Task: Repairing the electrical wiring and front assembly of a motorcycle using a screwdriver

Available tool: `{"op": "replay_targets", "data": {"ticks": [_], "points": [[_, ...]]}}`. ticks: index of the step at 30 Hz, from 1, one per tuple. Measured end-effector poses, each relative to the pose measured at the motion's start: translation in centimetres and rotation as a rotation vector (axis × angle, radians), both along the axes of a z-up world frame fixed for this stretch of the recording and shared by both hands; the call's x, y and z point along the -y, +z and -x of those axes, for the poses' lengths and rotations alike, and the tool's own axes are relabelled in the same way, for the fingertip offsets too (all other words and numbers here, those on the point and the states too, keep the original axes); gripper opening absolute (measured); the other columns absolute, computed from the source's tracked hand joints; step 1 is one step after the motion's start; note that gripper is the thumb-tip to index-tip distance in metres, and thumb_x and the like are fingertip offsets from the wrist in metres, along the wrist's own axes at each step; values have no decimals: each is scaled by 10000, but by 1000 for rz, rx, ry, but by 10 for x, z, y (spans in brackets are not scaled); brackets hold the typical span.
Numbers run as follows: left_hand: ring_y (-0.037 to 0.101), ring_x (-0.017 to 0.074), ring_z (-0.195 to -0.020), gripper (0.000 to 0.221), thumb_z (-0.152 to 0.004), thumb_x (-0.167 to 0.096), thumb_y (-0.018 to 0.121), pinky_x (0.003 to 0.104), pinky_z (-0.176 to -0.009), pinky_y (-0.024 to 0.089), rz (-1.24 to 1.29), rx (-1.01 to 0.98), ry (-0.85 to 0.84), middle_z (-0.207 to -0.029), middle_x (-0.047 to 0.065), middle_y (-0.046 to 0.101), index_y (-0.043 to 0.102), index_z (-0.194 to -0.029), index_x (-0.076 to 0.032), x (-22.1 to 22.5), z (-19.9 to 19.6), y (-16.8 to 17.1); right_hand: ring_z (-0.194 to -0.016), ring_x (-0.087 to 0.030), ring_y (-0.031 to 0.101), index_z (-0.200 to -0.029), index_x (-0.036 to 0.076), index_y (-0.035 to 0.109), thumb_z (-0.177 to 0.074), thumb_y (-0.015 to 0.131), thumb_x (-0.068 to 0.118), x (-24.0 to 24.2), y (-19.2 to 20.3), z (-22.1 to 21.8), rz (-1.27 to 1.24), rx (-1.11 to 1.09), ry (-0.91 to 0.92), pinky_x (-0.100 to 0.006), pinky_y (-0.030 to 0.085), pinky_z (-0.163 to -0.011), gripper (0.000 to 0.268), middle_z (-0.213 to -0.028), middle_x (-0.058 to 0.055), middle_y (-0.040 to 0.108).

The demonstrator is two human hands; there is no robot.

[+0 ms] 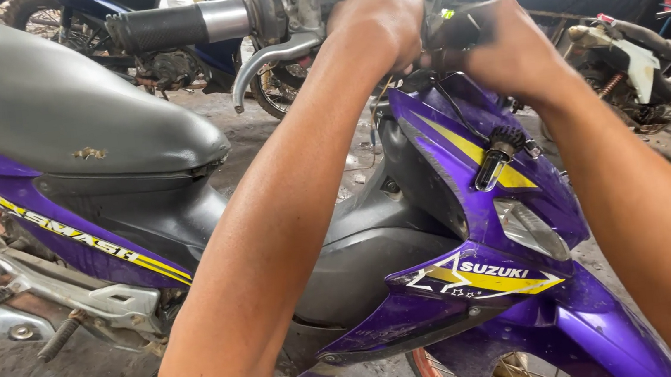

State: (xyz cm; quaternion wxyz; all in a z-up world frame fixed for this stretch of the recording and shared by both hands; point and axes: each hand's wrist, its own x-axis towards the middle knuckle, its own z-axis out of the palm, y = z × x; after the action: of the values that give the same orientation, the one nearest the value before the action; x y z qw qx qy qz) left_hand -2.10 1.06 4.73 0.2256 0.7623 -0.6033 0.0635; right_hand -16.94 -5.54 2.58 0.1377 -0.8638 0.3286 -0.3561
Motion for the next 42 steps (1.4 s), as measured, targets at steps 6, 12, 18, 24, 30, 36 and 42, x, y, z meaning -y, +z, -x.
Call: {"op": "replay_targets", "data": {"ticks": [6,12,18,24,30,36,42], "points": [[658,340,-1176,612,-770,-140,813,479,-888,568,3,14,27,-1350,38,588,566,-1327,-195,13,-5,-5,-715,-363,631,-1189,118,623,-940,812,282,52,-31,20,1162,-279,31,-479,508,-554,353,-1031,-89,640],[669,333,-1167,653,-723,-147,852,459,-874,578,7,19,36,-1352,30,585,570,-1309,-199,14,-6,-5,-582,-272,584,-1155,272,695,-967,755,332,64,-29,18,1447,-318,-9,-398,420,-437,206,-1046,33,599],[682,323,-1153,585,-766,-127,811,459,-875,577,27,16,33,-1326,34,608,582,-1299,-204,12,-6,-8,-613,-387,600,-1096,174,673,-920,672,269,45,-25,6,1174,-447,41,-500,465,-494,200,-984,-57,599],[686,342,-1133,517,-787,-155,772,474,-860,576,53,41,32,-1291,39,638,590,-1269,-202,15,-6,-9,-585,-182,366,-656,72,518,-803,570,119,-15,-4,-21,-28,-1,17,-401,280,-545,163,-585,-61,440],[686,299,-1095,487,-807,-248,857,456,-856,570,40,50,-12,-1261,70,647,609,-1222,-183,7,-10,-8,-740,-190,511,-849,116,633,-885,645,175,-34,4,12,-2,-46,-112,-405,358,-636,70,-821,-55,592],[612,336,-1145,672,-818,-294,889,438,-905,501,318,121,-353,-1287,201,625,558,-1342,-36,-30,-36,-7,-533,-66,652,-597,171,703,-931,710,362,-88,-100,171,167,-15,236,-223,441,-528,385,-617,52,732],[677,220,-880,265,-1063,-212,666,365,-823,501,896,167,-478,-1004,62,736,623,-1287,-79,-172,9,-44,-671,-60,790,-716,280,726,-823,690,493,-59,-238,187,-92,-123,290,-214,571,-613,240,-806,102,848]]}}
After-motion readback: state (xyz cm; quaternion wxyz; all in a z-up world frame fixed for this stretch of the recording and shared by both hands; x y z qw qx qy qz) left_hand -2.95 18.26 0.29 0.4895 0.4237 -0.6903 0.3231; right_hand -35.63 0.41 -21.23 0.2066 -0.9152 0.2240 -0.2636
